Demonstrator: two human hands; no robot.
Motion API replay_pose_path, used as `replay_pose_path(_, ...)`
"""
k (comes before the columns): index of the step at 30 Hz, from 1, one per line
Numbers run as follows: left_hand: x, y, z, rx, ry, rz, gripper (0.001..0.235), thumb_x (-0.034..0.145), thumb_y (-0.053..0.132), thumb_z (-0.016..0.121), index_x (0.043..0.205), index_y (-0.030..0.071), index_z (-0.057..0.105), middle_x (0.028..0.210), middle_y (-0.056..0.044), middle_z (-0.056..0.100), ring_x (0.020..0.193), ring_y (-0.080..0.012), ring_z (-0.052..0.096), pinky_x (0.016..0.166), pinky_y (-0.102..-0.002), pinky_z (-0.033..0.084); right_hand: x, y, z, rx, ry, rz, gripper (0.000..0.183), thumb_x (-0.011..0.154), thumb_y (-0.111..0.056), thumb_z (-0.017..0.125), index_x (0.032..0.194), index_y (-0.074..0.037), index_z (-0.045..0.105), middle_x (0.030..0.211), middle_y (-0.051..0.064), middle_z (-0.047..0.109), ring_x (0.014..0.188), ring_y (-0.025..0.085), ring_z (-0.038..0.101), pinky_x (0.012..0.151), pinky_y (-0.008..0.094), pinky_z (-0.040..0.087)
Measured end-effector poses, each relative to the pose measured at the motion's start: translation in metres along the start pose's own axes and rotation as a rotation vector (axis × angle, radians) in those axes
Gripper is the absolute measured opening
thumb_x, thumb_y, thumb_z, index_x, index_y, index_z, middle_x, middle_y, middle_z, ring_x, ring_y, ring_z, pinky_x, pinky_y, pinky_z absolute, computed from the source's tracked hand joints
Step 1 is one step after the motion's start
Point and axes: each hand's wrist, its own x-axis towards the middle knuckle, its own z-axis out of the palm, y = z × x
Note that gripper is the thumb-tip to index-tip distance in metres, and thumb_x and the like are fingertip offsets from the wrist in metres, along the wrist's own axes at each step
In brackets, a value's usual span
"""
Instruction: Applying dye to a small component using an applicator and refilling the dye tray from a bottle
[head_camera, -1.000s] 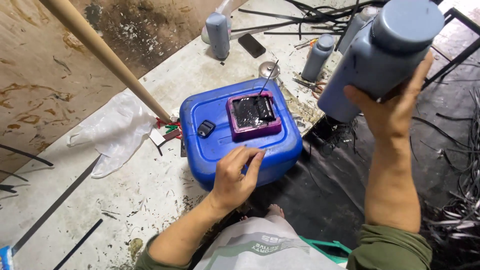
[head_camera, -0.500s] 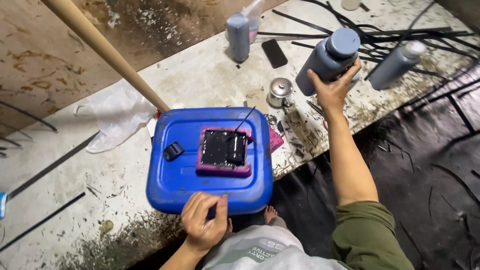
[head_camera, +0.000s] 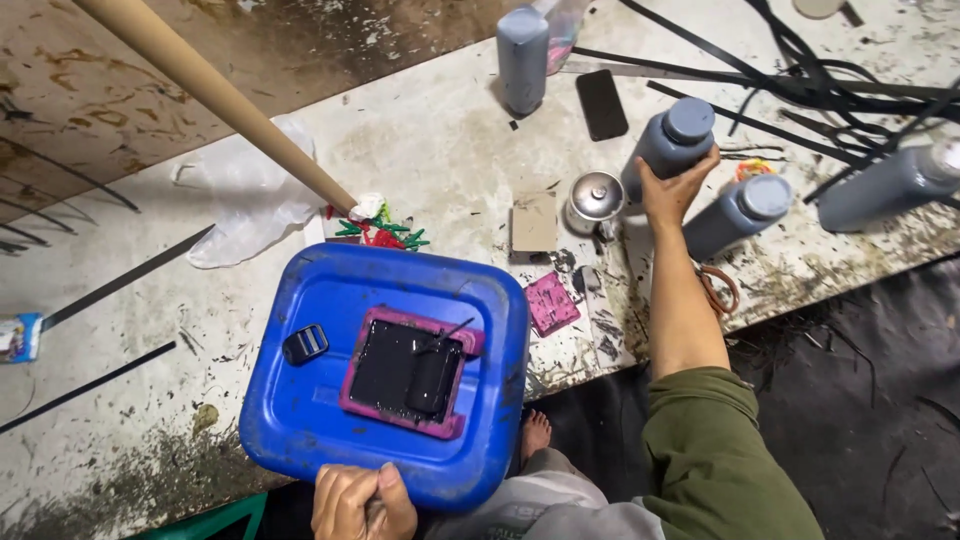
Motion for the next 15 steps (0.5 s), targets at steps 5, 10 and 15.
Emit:
replay_pose_path(5,-0.007,-0.001,0.001,0.074,0.008,-0.024,0.027,0.091,0.015,0.062,0.067,0.010,0.051,0.053,-0.001,0.046,0.048,-0.0142,0.041,0.054,-0.032,0.035,-0.004,0.029,0.009,-0.057,0.004,0.072,0.099,0.080,-0.005,0.098,0.146,-0.012,0.025,0.151,0.029,0.040,0.141,0.044,0.047,0.118,0.052,0.039)
replay_pose_path(10,0.009,0.014,0.006,0.061,0.035,-0.027,0.027,0.090,0.014,0.062,0.066,0.010,0.051,0.053,-0.002,0.046,0.048,-0.0154,0.039,0.055,-0.032,0.034,-0.007,0.037,0.008,-0.085,0.015,0.136,0.100,0.078,-0.011,0.099,0.146,-0.014,0.025,0.154,0.026,0.041,0.141,0.043,0.049,0.117,0.050,0.040)
replay_pose_path(15,0.030,0.020,0.002,0.039,0.009,0.108,0.023,0.090,0.010,0.061,0.069,0.009,0.052,0.055,-0.001,0.049,0.047,-0.0162,0.043,0.052,-0.032,0.034,-0.010,0.065,0.010,-0.005,-0.037,0.196,0.120,0.082,0.004,0.103,0.155,-0.010,0.009,0.166,0.034,0.014,0.157,0.047,0.022,0.130,0.055,0.013)
